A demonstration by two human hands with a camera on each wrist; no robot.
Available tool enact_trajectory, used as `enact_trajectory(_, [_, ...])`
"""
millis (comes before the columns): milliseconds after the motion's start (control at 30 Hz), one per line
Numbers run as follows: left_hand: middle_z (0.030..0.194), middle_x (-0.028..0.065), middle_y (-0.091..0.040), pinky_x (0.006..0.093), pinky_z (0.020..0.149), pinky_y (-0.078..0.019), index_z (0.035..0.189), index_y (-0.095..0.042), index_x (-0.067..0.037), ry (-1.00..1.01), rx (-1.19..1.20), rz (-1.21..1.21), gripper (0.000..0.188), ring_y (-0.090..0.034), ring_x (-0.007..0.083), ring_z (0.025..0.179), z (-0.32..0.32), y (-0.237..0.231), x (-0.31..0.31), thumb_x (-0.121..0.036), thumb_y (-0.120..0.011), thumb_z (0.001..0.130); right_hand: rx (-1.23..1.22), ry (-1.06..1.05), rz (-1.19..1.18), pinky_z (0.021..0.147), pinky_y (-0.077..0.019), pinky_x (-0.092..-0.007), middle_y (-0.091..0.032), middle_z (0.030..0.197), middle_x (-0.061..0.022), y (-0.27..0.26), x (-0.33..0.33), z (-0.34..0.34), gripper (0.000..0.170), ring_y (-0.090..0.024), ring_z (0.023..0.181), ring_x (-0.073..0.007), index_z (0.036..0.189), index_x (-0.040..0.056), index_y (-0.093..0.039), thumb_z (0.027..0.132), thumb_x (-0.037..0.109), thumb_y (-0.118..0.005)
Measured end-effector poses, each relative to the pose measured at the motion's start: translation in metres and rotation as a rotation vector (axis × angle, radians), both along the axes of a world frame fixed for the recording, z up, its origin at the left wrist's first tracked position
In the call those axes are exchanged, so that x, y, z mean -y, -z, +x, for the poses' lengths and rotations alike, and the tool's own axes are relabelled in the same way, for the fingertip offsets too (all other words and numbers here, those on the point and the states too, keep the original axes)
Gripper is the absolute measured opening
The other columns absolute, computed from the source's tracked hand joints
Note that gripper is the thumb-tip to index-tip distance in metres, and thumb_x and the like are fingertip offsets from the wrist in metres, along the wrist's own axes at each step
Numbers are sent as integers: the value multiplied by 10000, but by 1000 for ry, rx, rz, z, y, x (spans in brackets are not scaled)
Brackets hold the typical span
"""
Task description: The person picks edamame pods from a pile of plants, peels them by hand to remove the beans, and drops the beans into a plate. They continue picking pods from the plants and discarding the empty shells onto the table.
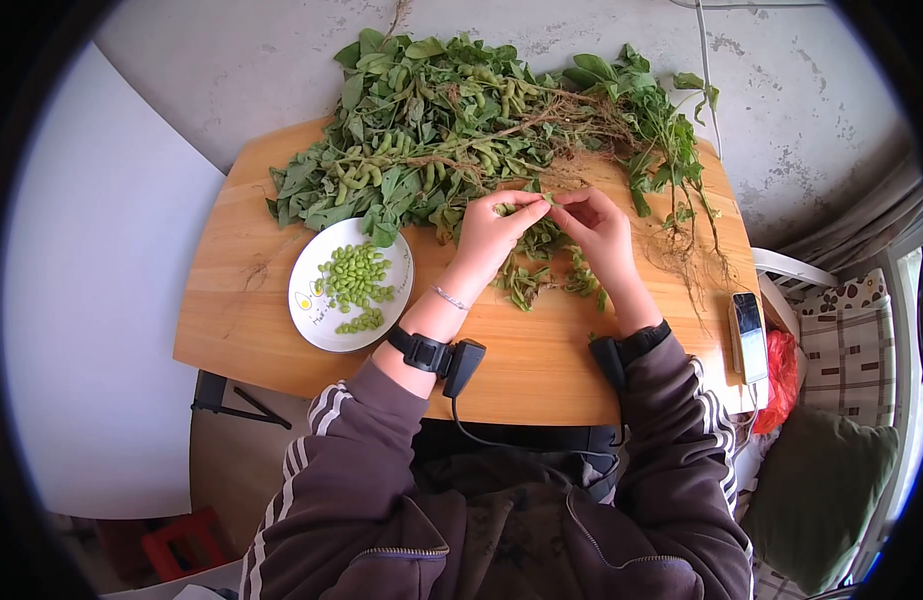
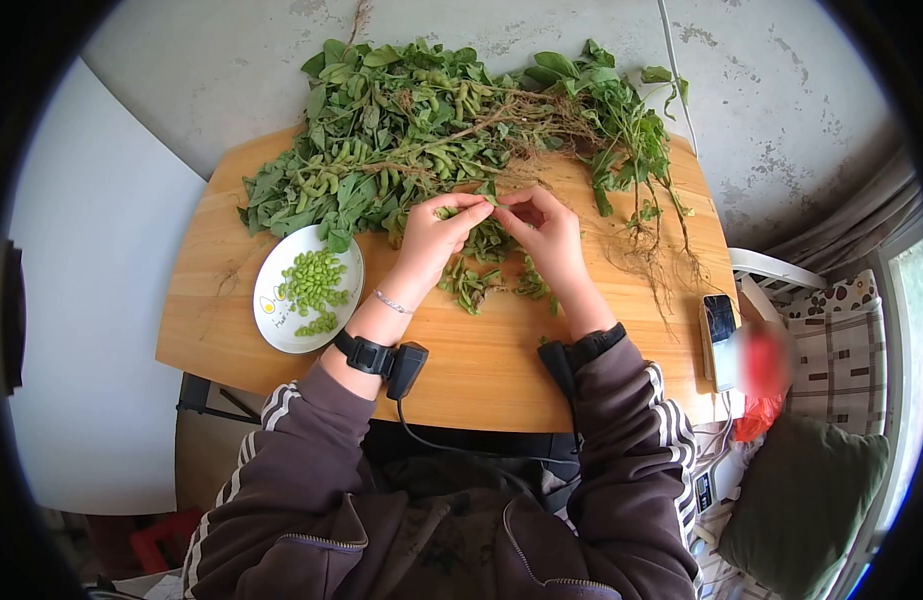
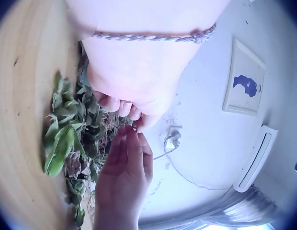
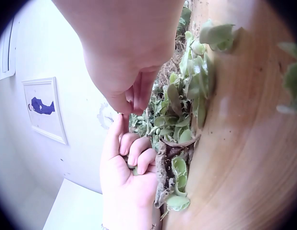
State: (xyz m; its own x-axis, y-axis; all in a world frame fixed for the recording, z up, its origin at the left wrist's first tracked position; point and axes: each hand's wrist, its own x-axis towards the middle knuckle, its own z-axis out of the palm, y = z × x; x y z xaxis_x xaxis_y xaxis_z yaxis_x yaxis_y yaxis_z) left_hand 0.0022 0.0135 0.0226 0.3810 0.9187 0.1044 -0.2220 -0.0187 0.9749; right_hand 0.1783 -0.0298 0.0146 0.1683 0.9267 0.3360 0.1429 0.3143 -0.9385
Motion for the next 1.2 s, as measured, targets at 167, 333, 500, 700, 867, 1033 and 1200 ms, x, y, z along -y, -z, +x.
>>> enact_trajectory(167, [648, -95, -519, 193, 462, -233, 983, -740, -20, 22, 12, -17, 232, -357, -7, 521, 0, -2, 1, -225, -774, 880, 41, 32, 12, 787, -540, -240, -719, 935, -36, -1, 1, 0, 178, -674, 884, -98, 1006, 2, -686, 870, 80, -770])
enact_trajectory(333, [639, -87, -524, 188, 444, -228, 963, -735, -31, 56, 44, -73, 196, -356, -11, 489, -1, -1, -2, -203, -772, 877, -13, 10, -4, 769, -542, -229, -723, 922, -25, 1, 0, 1, 190, -670, 862, -86, 1013, 0, -695, 863, 84, -779])
enact_trajectory(500, [639, -80, -531, 187, 441, -233, 949, -725, -31, 77, 87, -106, 157, -368, -10, 489, -3, 0, -3, -169, -758, 882, -18, 4, -23, 768, -544, -219, -725, 923, -25, 1, 0, 1, 187, -667, 852, -77, 1014, -3, -706, 863, 79, -779])
enact_trajectory(700, [702, -46, -593, 182, 506, -310, 908, -701, -12, 51, 93, -43, 117, -444, -1, 572, -2, 4, -2, -117, -743, 880, 7, -24, -35, 775, -549, -225, -729, 926, -35, -1, 3, -3, 193, -671, 852, -80, 1008, -18, -708, 861, 84, -782])
enact_trajectory(867, [819, 1, -661, 186, 626, -408, 879, -681, 2, 72, 118, -29, 106, -529, 18, 699, -4, 6, -4, -87, -739, 868, 5, -46, -51, 784, -551, -236, -731, 929, -43, 0, 3, -3, 218, -679, 860, -92, 1008, -17, -709, 850, 104, -797])
enact_trajectory(1033, [804, -4, -649, 187, 610, -404, 881, -676, -2, 19, 71, 15, 110, -521, 20, 676, 0, 9, -2, -92, -737, 866, 48, -70, -62, 794, -552, -251, -735, 929, -54, -3, 6, -3, 207, -688, 874, -108, 1032, -22, -703, 889, 118, -755])
enact_trajectory(1200, [690, -43, -563, 186, 474, -299, 922, -667, -19, 86, 150, -109, 105, -423, 6, 535, -3, 10, -7, -102, -718, 882, -55, -156, -77, 799, -553, -259, -736, 933, -92, -1, 3, -1, 225, -692, 895, -133, 1082, -58, -681, 948, 122, -683])
